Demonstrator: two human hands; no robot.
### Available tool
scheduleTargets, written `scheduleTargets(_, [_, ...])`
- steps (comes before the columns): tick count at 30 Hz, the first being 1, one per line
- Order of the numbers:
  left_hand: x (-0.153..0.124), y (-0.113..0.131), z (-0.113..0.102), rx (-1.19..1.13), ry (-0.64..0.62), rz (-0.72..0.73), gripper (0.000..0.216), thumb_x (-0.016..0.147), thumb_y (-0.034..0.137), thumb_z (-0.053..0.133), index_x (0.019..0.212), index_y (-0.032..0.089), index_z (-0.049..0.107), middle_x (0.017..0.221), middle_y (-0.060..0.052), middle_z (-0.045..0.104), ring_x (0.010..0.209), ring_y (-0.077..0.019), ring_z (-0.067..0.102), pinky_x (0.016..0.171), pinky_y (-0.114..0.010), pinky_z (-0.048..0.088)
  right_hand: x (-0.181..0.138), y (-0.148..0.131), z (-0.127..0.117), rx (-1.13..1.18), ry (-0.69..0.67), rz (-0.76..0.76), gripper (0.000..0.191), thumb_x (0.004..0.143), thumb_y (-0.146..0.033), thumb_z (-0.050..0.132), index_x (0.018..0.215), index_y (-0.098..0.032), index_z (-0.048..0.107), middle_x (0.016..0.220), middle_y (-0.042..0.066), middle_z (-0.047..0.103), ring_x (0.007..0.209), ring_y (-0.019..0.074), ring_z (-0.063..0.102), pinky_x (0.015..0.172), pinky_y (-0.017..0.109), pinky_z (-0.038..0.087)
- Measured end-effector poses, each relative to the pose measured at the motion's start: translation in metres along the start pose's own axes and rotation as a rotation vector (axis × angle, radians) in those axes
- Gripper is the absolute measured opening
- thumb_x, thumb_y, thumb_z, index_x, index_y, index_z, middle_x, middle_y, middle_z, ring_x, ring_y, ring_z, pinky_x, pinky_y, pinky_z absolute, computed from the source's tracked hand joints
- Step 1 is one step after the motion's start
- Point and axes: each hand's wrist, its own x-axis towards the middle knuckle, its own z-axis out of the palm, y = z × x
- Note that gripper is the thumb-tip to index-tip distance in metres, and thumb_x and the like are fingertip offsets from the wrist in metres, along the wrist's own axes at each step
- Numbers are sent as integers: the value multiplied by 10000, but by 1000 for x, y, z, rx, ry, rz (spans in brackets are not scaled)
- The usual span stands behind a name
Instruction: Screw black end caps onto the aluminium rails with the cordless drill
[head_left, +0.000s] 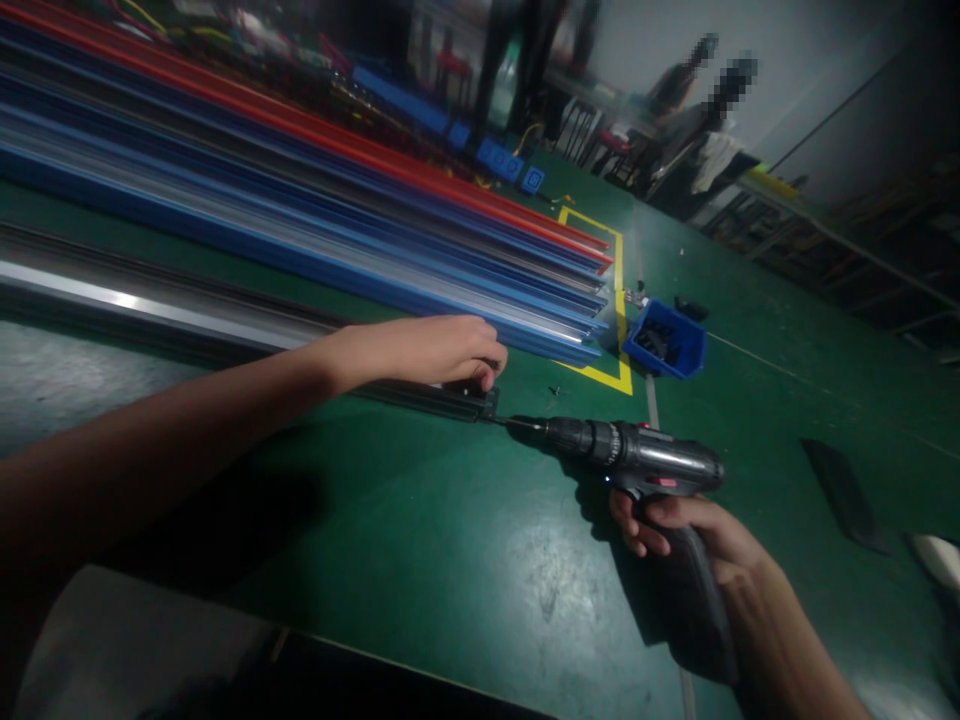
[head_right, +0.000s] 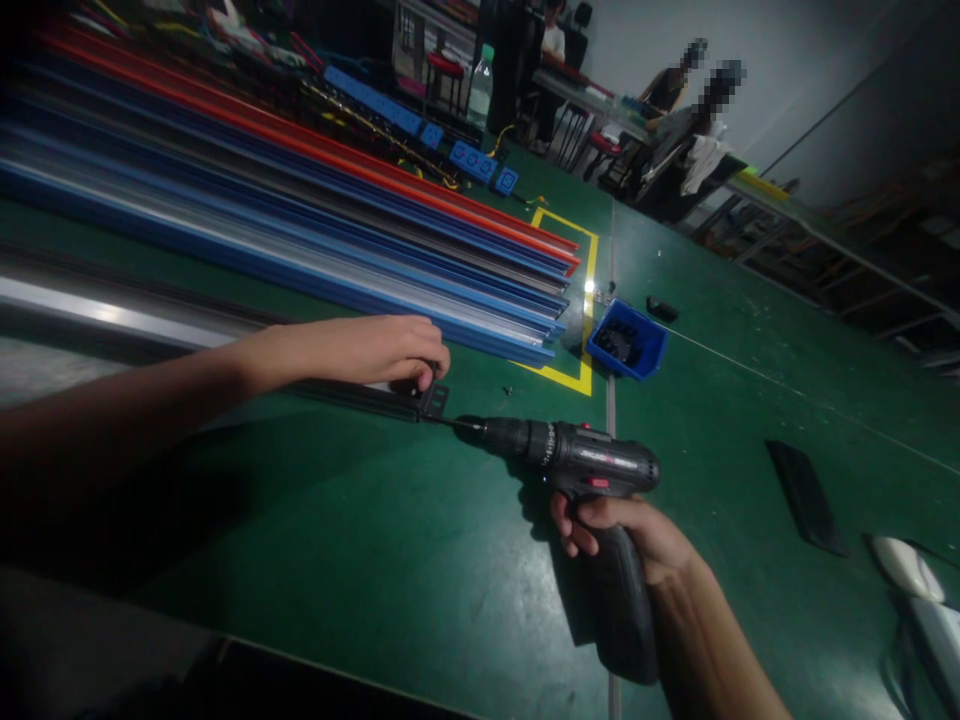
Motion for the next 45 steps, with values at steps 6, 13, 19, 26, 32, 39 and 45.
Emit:
scheduleTargets(6, [0,-2,1,-5,14,10,214,1001,243,506,887,219,686,901,-25,685,891,-165,588,776,-262,404,-1,0,0,16,2,7,225,829,-193,723,996,-54,780,840,79,708,576,74,542,690,254,559])
scheduleTargets(13, [0,-2,2,22,0,4,203,1001,211,492,914,208,676,911,-25,658,870,-157,575,769,-253,397,0,0,1,22,23,16,231,816,-197,747,997,-59,785,858,88,722,578,81,556,690,263,567])
scheduleTargets(19, [1,-5,2,44,-2,5,204,1005,212,491,950,214,687,928,-27,651,886,-162,573,775,-259,398,1,0,1,20,-25,9,254,829,-198,725,1031,-55,783,880,100,737,604,93,588,705,261,573])
scheduleTargets(26, [1,-7,3,56,17,34,210,1013,249,519,1092,229,712,1038,-39,708,982,-179,612,874,-281,435,2,0,5,52,-45,-7,271,834,-178,689,1050,-38,774,876,104,747,639,102,630,751,261,577])
scheduleTargets(32, [-1,-4,-1,6,101,-3,316,972,327,620,1274,239,657,1222,-69,668,1123,-209,615,996,-333,455,2,2,3,63,-41,9,294,824,-198,700,1056,-31,770,937,123,758,695,119,672,766,252,575])
scheduleTargets(39, [-1,1,-2,-31,125,-38,294,1055,337,455,1235,240,666,1239,-74,615,1182,-198,578,1065,-364,441,4,5,1,67,-44,-1,292,809,-220,713,1042,-53,770,947,110,756,675,106,659,779,265,567])
scheduleTargets(45, [-2,2,2,13,98,-44,313,1074,310,395,1206,246,672,1231,-74,583,1167,-185,570,1053,-354,448,6,9,-2,61,-59,-15,321,811,-234,717,1070,-47,754,978,117,749,663,94,640,769,264,556])
